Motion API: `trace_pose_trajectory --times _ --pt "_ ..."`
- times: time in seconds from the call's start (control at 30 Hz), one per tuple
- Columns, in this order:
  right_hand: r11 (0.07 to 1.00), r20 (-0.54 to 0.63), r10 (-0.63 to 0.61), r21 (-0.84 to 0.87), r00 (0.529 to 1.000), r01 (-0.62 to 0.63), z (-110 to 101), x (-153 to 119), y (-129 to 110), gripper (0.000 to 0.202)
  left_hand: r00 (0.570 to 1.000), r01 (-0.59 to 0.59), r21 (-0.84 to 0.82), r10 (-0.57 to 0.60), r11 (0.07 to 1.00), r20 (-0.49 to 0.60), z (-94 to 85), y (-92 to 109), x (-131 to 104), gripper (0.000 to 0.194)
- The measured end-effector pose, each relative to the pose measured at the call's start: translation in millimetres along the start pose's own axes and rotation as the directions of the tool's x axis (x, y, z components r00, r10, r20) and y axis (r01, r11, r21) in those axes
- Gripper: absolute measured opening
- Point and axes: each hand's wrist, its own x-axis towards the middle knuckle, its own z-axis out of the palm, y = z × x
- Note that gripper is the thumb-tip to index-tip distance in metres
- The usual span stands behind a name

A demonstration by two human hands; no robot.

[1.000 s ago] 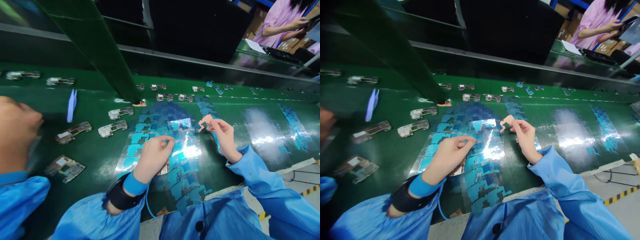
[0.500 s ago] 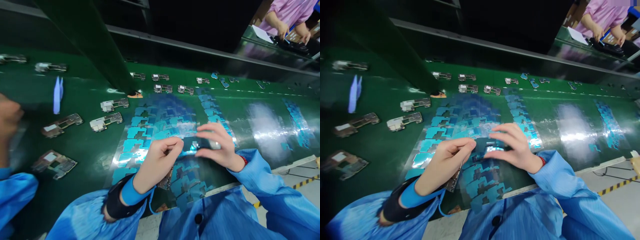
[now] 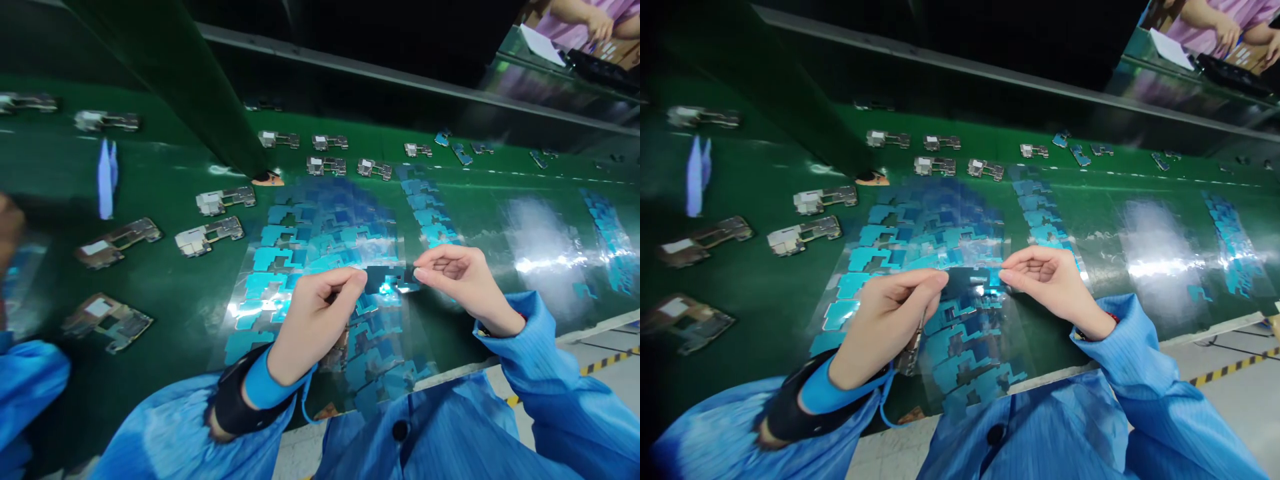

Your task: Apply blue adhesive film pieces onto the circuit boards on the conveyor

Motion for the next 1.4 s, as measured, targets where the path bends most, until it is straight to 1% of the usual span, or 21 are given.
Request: trace_pose_trajectory --times 0.07,0.1,0.13,0.17,0.2,0.23,0.27,0.33,0.4,0.53,0.67,0.8,0.93,1.0,1.17,1.27,1.4 --pt "0.984 -0.089 -0.131 -0.131 0.987 0.119 -1.1 -2.2 1.1 0.006 0.995 0.090 -0.071 -0.092 0.993 -0.026 -0.7 -2.7 1.2 0.041" --pt "0.957 -0.144 -0.222 -0.221 0.964 0.188 -2.1 -3.4 1.2 0.003 0.990 0.134 -0.135 -0.138 0.982 -0.027 -1.3 -5.1 2.0 0.037" --pt "0.921 -0.194 -0.310 -0.306 0.931 0.243 -3.5 -4.4 0.8 0.003 0.984 0.172 -0.204 -0.179 0.964 -0.015 -1.9 -8.1 2.9 0.033" --pt "0.888 -0.233 -0.376 -0.367 0.897 0.277 -5.0 -5.3 -0.1 0.006 0.978 0.203 -0.263 -0.209 0.943 0.005 -2.3 -11.2 3.8 0.031" --pt "0.874 -0.258 -0.406 -0.390 0.877 0.290 -6.5 -5.8 -1.4 0.007 0.972 0.228 -0.308 -0.232 0.924 0.026 -2.4 -14.1 4.7 0.031" --pt "0.883 -0.272 -0.399 -0.373 0.876 0.286 -8.0 -6.0 -3.0 0.008 0.967 0.250 -0.334 -0.250 0.909 0.044 -2.1 -16.4 5.4 0.032" --pt "0.906 -0.273 -0.364 -0.326 0.891 0.270 -9.1 -5.9 -4.5 0.007 0.963 0.267 -0.350 -0.265 0.898 0.057 -1.3 -18.0 5.9 0.033" --pt "0.955 -0.237 -0.260 -0.209 0.936 0.213 -9.9 -4.9 -6.9 0.004 0.960 0.276 -0.389 -0.271 0.879 0.070 1.1 -18.3 6.1 0.035" --pt "0.978 -0.186 -0.189 -0.128 0.964 0.167 -8.7 -3.5 -7.7 0.004 0.961 0.275 -0.436 -0.263 0.857 0.089 3.5 -15.2 5.1 0.035" --pt "0.991 -0.114 -0.114 -0.078 0.987 0.105 -3.3 -2.2 -7.0 0.008 0.959 0.283 -0.450 -0.260 0.847 0.114 4.4 -5.7 0.3 0.033" --pt "0.996 -0.059 -0.062 -0.069 0.996 0.058 -0.4 -2.2 -9.1 0.005 0.965 0.263 -0.401 -0.236 0.877 0.116 2.4 0.0 -4.2 0.028" --pt "0.994 -0.038 -0.021 -0.104 0.999 0.017 -0.3 -2.2 -12.8 0.007 0.961 0.276 -0.348 -0.253 0.896 0.110 2.1 0.5 -4.2 0.027" --pt "0.991 -0.037 -0.009 -0.137 0.999 0.004 -1.0 -2.1 -14.1 0.008 0.954 0.299 -0.442 -0.267 0.846 0.135 0.6 0.8 -5.4 0.028" --pt "0.990 -0.044 -0.013 -0.140 0.999 0.007 -1.3 -2.0 -14.0 0.009 0.951 0.308 -0.459 -0.263 0.834 0.160 -1.3 2.3 -7.2 0.030" --pt "0.988 -0.049 -0.018 -0.152 0.999 0.010 -1.5 -1.9 -13.9 0.008 0.938 0.330 -0.316 -0.272 0.889 0.214 -6.2 7.5 -9.2 0.042" --pt "0.988 -0.051 -0.007 -0.155 0.999 -0.001 -1.5 -1.9 -14.3 0.006 0.944 0.313 -0.271 -0.269 0.910 0.189 -6.2 9.5 -9.5 0.045" --pt "0.989 -0.046 -0.012 -0.150 0.999 0.005 -1.5 -1.6 -14.5 0.005 0.955 0.294 -0.276 -0.270 0.915 0.122 -2.0 12.1 -12.6 0.043"
